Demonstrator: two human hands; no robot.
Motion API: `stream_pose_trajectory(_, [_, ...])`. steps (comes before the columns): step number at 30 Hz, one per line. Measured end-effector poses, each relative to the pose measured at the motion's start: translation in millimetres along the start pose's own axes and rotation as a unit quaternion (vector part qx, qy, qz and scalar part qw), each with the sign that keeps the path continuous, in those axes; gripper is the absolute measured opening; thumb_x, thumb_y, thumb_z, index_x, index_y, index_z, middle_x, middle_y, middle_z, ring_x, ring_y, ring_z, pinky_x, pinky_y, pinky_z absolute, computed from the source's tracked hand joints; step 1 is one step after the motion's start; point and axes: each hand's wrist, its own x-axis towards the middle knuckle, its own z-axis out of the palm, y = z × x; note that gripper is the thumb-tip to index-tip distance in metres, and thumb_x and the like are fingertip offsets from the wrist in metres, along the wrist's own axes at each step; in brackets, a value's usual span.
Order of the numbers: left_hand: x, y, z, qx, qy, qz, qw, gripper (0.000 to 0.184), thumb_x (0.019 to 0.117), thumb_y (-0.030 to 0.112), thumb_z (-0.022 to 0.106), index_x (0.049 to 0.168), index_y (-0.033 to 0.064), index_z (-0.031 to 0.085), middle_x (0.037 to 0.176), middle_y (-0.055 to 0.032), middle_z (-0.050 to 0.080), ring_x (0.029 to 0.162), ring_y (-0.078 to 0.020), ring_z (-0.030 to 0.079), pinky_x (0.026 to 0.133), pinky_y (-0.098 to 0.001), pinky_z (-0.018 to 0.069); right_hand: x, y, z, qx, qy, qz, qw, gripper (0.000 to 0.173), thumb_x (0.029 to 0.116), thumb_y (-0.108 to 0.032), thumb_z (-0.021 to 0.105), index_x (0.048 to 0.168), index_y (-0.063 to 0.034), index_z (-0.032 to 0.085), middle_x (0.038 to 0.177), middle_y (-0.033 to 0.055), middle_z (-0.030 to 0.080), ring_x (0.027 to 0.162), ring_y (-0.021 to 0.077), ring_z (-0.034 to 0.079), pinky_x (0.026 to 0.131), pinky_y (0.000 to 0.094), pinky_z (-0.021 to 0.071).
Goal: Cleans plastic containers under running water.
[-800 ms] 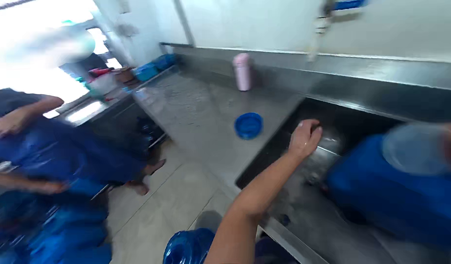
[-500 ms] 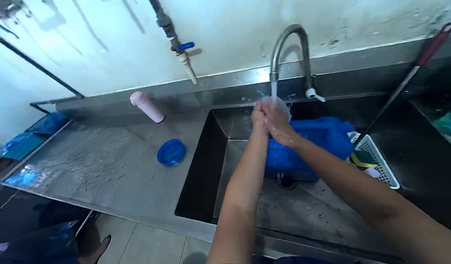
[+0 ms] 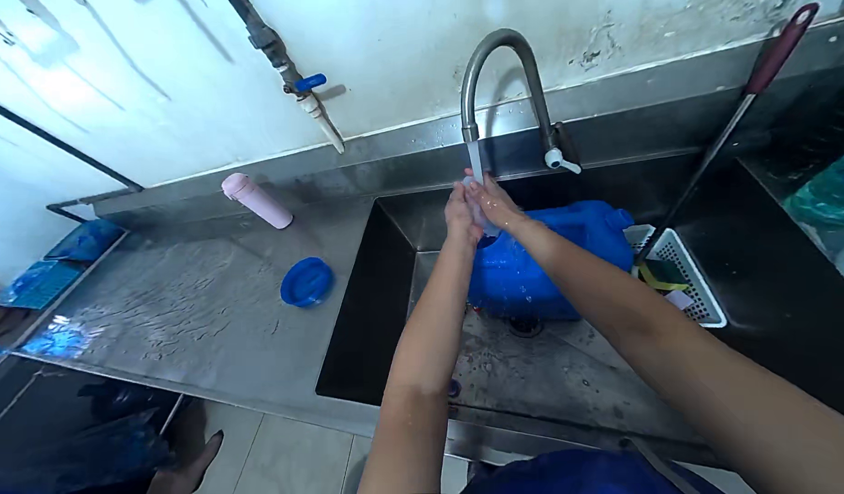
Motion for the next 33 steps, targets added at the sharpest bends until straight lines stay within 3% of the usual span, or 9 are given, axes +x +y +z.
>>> stream_pose_trajectory(4, [21.3, 3.2, -35.8, 0.319, 0.004, 0.088, 0.944, 0.038, 0.1128, 0.020, 0.035, 0.104, -0.0066, 0.060, 0.087, -0.0124, 0.060, 0.080, -0.0185, 0.057, 0.078, -0.0370, 0.0497, 8.1, 6.7, -25.1, 0.012, -0.028, 0.143, 0.989, 0.035, 0.1075, -0.024, 0.054, 0.120, 0.0059, 0.066, 0.106, 0.0200, 0.069, 0.093, 0.0243, 0.065, 0.087, 0.0422, 0.0520])
stream_pose_trajectory(7, [11.3, 5.1, -32.4, 0.593, -0.024, 0.190, 0.782, 0.038, 0.1106, 0.021, 0.043, 0.123, -0.0091, 0.062, 0.122, -0.0311, 0.064, 0.117, -0.0435, 0.062, 0.102, -0.0584, 0.0469, -1.8, -16.5, -26.7, 0.209, 0.057, 0.254, 0.943, 0.027, 0.1092, -0.023, 0.051, 0.109, 0.0022, 0.060, 0.073, -0.0010, 0.046, 0.053, 0.0031, 0.039, 0.050, 0.0185, 0.0365])
stream_pose_trajectory(11, [-0.1, -27.6, -11.1, 0.425, -0.111, 0.183, 0.880, 0.055, 0.1110, 0.029, 0.031, 0.152, -0.0084, 0.036, 0.154, -0.0296, 0.042, 0.145, -0.0361, 0.039, 0.121, -0.0498, 0.0292, -21.5, -36.8, 4.4, 0.322, 0.168, 0.178, 0.915, 0.051, 0.1132, -0.037, 0.027, 0.130, 0.0028, 0.056, 0.113, 0.0154, 0.062, 0.103, 0.0188, 0.060, 0.093, 0.0379, 0.0506])
stream_pose_trajectory(16, [-1.5, 0.5, -22.9, 0.288, -0.006, 0.053, 0.956, 0.049, 0.1047, -0.001, 0.042, 0.153, 0.0010, 0.033, 0.119, -0.0245, 0.061, 0.093, -0.0252, 0.064, 0.082, -0.0409, 0.0547, -33.0, -10.4, -12.1, -0.069, 0.064, 0.021, 0.995, 0.042, 0.1080, -0.025, 0.048, 0.117, 0.0089, 0.070, 0.151, 0.0303, 0.046, 0.144, 0.0446, 0.040, 0.119, 0.0583, 0.0308])
stream_pose_trajectory(19, [-4.7, 7.4, -25.7, 0.299, -0.017, 0.035, 0.953, 0.027, 0.1054, -0.002, 0.042, 0.132, -0.0070, 0.048, 0.104, -0.0172, 0.059, 0.072, -0.0165, 0.063, 0.069, -0.0326, 0.0568, -20.6, -18.1, -32.4, -0.079, 0.109, 0.105, 0.985, 0.044, 0.1062, -0.018, 0.051, 0.143, 0.0054, 0.053, 0.149, 0.0321, 0.046, 0.140, 0.0478, 0.044, 0.112, 0.0620, 0.0360])
stream_pose_trajectory(21, [1.9, 12.6, -26.4, 0.419, -0.018, 0.055, 0.906, 0.022, 0.1059, 0.000, 0.044, 0.121, -0.0082, 0.057, 0.104, -0.0176, 0.062, 0.081, -0.0186, 0.065, 0.076, -0.0342, 0.0569, -18.1, -25.4, -26.8, 0.011, 0.101, 0.178, 0.979, 0.044, 0.1096, -0.014, 0.044, 0.148, 0.0062, 0.044, 0.142, 0.0322, 0.053, 0.133, 0.0424, 0.052, 0.110, 0.0559, 0.0405])
stream_pose_trajectory(26, [-3.5, 8.8, -10.6, 0.749, -0.172, 0.176, 0.615, 0.040, 0.1028, 0.010, 0.054, 0.139, -0.0063, 0.057, 0.149, -0.0297, 0.050, 0.141, -0.0452, 0.045, 0.117, -0.0596, 0.0337, -21.0, -25.3, 2.9, 0.167, 0.171, 0.199, 0.950, 0.037, 0.1106, -0.010, 0.037, 0.138, 0.0086, 0.053, 0.130, 0.0272, 0.062, 0.120, 0.0328, 0.060, 0.104, 0.0480, 0.0462])
stream_pose_trajectory(29, [-24.3, -2.1, -31.2, 0.730, -0.298, 0.268, 0.554, 0.046, 0.1085, 0.026, 0.045, 0.144, -0.0004, 0.056, 0.153, -0.0200, 0.051, 0.150, -0.0406, 0.035, 0.123, -0.0653, 0.0147, -23.1, -7.5, -27.3, 0.192, 0.183, 0.184, 0.947, 0.035, 0.1083, -0.008, 0.038, 0.135, 0.0072, 0.055, 0.120, 0.0231, 0.064, 0.104, 0.0254, 0.064, 0.093, 0.0434, 0.0528])
stream_pose_trajectory(33, [-11.0, 14.1, -50.0, 0.775, -0.197, 0.210, 0.562, 0.049, 0.1102, 0.035, 0.041, 0.148, 0.0072, 0.055, 0.167, -0.0134, 0.032, 0.158, -0.0409, 0.009, 0.118, -0.0745, -0.0044, -32.3, -10.8, -38.4, 0.171, 0.140, 0.218, 0.951, 0.037, 0.1087, -0.009, 0.039, 0.142, 0.0033, 0.048, 0.121, 0.0239, 0.064, 0.098, 0.0284, 0.067, 0.084, 0.0452, 0.0568])
